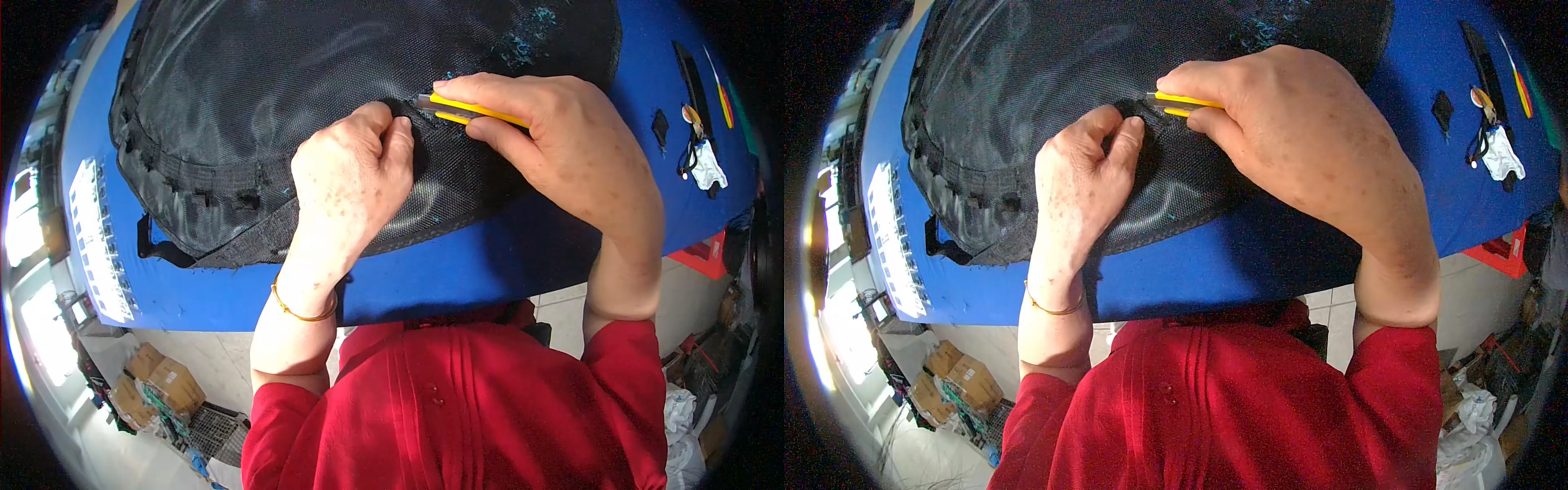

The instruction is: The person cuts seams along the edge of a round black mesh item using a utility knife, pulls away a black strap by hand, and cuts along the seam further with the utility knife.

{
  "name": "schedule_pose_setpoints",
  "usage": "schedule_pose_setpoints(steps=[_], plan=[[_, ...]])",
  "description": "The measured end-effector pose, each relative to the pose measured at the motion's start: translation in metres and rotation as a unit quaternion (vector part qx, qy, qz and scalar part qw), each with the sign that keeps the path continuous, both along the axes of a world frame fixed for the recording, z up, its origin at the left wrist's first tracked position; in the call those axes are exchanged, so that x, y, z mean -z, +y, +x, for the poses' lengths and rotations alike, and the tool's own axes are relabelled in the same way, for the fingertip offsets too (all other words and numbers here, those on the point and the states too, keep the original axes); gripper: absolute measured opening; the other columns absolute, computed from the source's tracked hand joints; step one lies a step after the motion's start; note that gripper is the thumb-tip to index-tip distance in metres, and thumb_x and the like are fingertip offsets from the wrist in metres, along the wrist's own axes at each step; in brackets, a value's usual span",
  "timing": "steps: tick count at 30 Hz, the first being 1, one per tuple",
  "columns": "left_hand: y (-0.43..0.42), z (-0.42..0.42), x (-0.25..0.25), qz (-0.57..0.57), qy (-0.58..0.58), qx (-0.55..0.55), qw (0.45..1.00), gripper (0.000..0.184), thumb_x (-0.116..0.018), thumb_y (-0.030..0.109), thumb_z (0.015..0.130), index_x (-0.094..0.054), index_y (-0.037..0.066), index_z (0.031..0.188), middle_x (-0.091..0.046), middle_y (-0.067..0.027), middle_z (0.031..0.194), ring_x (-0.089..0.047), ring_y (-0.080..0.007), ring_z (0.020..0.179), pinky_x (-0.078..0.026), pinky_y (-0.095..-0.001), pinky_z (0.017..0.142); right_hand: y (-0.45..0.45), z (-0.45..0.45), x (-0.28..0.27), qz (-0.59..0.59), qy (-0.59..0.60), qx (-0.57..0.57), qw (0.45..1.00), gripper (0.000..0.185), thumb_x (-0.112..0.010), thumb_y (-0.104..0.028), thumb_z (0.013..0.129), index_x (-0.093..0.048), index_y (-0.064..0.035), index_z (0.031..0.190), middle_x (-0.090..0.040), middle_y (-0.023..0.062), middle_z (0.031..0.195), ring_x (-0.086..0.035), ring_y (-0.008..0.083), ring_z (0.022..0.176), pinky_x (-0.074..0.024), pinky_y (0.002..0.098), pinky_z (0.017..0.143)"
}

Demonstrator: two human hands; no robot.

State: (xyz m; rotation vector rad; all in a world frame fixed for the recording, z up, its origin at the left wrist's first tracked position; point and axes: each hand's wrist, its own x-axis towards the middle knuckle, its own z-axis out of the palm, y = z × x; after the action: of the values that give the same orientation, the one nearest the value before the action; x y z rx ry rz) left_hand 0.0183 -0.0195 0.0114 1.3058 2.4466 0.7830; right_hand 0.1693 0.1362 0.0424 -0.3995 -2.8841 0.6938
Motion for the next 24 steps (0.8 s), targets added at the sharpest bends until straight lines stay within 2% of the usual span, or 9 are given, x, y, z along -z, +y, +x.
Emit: schedule_pose_setpoints(steps=[5, 7, 20, 22, 24], plan=[[0.0003, 0.0001, -0.0003, 0.004, 0.004, 0.005, 1.000, 0.031, -0.067, 0.028, 0.097, -0.063, 0.003, 0.078, -0.060, -0.0200, 0.065, -0.065, -0.0358, 0.062, -0.049, -0.0427, 0.059, 0.0004, -0.0002, -0.0004, -0.007, -0.010, -0.001, 1.000, 0.033, -0.070, -0.011, 0.093, -0.070, -0.0111, 0.126, -0.075, 0.0120, 0.114, -0.074, 0.0307, 0.099, -0.0590, 0.0377, 0.087], [0.0005, -0.0002, -0.0003, 0.010, 0.043, 0.024, 0.999, 0.024, -0.066, 0.022, 0.094, -0.066, 0.006, 0.076, -0.067, -0.0125, 0.066, -0.069, -0.0321, 0.060, -0.054, -0.0401, 0.057, 0.0006, 0.0000, 0.0002, -0.005, -0.007, -0.004, 1.000, 0.033, -0.070, -0.011, 0.093, -0.070, -0.0112, 0.126, -0.075, 0.0121, 0.114, -0.074, 0.0308, 0.098, -0.0591, 0.0377, 0.087], [0.0010, 0.0011, -0.0024, 0.009, 0.035, 0.017, 0.999, 0.025, -0.066, 0.022, 0.095, -0.064, 0.006, 0.075, -0.065, -0.0121, 0.062, -0.067, -0.0302, 0.056, -0.053, -0.0392, 0.054, -0.0008, 0.0011, -0.0022, -0.013, -0.012, -0.003, 1.000, 0.032, -0.071, -0.012, 0.093, -0.070, -0.0121, 0.125, -0.075, 0.0115, 0.112, -0.075, 0.0302, 0.096, -0.0592, 0.0367, 0.085], [0.0010, 0.0014, -0.0047, -0.018, -0.014, -0.007, 1.000, 0.029, -0.068, 0.027, 0.096, -0.065, 0.004, 0.079, -0.061, -0.0194, 0.065, -0.066, -0.0352, 0.062, -0.050, -0.0420, 0.059, -0.0004, 0.0013, -0.0008, -0.010, -0.008, -0.004, 1.000, 0.032, -0.071, -0.012, 0.092, -0.070, -0.0121, 0.125, -0.075, 0.0113, 0.112, -0.075, 0.0302, 0.096, -0.0591, 0.0363, 0.084], [0.0010, 0.0014, -0.0028, -0.006, 0.015, 0.005, 1.000, 0.027, -0.067, 0.025, 0.095, -0.064, 0.005, 0.077, -0.063, -0.0159, 0.064, -0.066, -0.0329, 0.059, -0.052, -0.0406, 0.057, 0.0010, 0.0017, 0.0003, -0.007, -0.004, -0.006, 1.000, 0.032, -0.072, -0.012, 0.092, -0.070, -0.0121, 0.124, -0.075, 0.0112, 0.112, -0.074, 0.0301, 0.096, -0.0590, 0.0360, 0.084]])
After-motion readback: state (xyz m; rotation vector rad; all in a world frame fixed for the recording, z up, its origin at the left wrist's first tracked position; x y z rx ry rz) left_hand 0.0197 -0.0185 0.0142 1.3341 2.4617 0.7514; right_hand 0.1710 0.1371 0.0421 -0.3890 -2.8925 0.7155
